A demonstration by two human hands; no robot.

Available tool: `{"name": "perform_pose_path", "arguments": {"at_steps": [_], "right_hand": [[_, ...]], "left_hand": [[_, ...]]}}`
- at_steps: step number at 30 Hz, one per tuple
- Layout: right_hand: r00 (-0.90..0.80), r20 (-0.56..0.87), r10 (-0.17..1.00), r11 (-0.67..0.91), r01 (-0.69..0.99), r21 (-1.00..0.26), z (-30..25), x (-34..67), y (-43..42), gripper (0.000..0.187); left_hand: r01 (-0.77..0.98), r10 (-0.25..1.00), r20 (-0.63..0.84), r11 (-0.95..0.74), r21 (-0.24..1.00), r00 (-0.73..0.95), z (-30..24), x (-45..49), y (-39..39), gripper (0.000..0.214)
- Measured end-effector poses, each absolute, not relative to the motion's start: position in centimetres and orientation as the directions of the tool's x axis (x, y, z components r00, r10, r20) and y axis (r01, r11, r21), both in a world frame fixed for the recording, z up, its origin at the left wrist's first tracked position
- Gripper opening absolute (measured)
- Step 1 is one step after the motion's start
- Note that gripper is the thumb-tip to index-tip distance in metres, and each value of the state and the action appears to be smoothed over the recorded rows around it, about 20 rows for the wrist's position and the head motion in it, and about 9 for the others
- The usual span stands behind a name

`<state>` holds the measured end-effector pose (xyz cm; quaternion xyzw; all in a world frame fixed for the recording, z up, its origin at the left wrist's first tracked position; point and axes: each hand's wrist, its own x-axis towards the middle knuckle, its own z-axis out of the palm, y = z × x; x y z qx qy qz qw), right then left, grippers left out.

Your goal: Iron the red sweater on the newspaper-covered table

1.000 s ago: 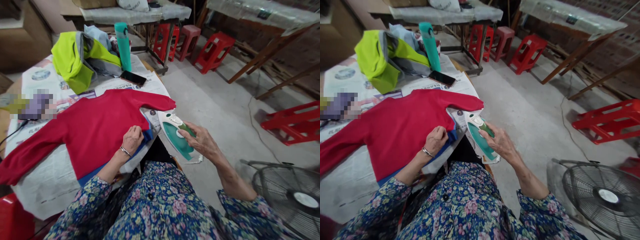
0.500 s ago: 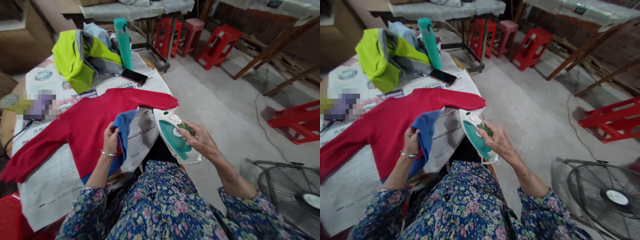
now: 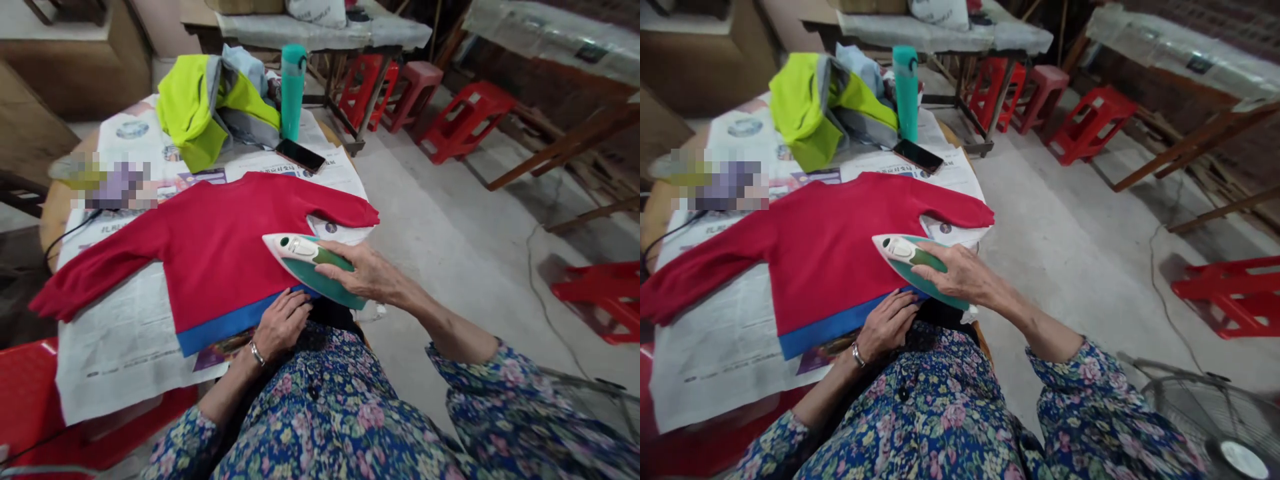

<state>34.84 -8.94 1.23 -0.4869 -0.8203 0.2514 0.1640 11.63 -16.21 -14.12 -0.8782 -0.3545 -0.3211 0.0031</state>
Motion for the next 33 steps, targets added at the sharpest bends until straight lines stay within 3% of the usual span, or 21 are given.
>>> {"name": "perform_pose_path", "arguments": {"at_steps": [4, 8, 12, 15, 22, 26, 33], "right_hand": [[-0.515, -0.12, 0.849, 0.322, 0.683, -0.655, 0.5, 33.2, -7.5, 0.041], [-0.43, -0.075, 0.9, 0.266, 0.676, -0.687, 0.1, 32.4, -5.1, 0.037], [-0.278, 0.052, 0.959, 0.259, 0.79, -0.556, -0.2, 30.9, -3.7, 0.044], [-0.304, 0.105, 0.947, 0.314, 0.806, -0.501, -0.1, 29.6, -4.2, 0.049], [-0.667, -0.066, 0.742, 0.438, 0.557, -0.705, 1.6, 24.8, -7.8, 0.043], [-0.75, -0.194, 0.632, 0.421, 0.543, -0.726, 1.4, 20.9, -9.7, 0.046], [-0.652, -0.168, 0.739, 0.356, 0.591, -0.725, -0.1, 22.7, -9.0, 0.046]], "left_hand": [[0.891, 0.772, 0.617, -0.376, 0.255, 0.149, -13.9, 7.3, -18.6, 0.022], [0.956, 0.772, 0.63, -0.119, 0.269, -0.081, -14.7, 3.9, -20.6, 0.019], [0.947, 0.735, 0.663, -0.093, 0.307, -0.143, -16.2, 3.4, -21.8, 0.021], [0.93, 0.695, 0.697, -0.114, 0.349, -0.177, -17.1, 3.7, -22.0, 0.013], [0.841, 0.648, 0.671, -0.088, 0.535, -0.359, -18.2, 3.5, -22.1, 0.004], [0.782, 0.556, 0.665, -0.041, 0.622, -0.499, -18.4, 3.5, -22.5, 0.007], [0.804, 0.634, 0.582, 0.109, 0.585, -0.51, -16.7, 2.4, -22.2, 0.012]]}}
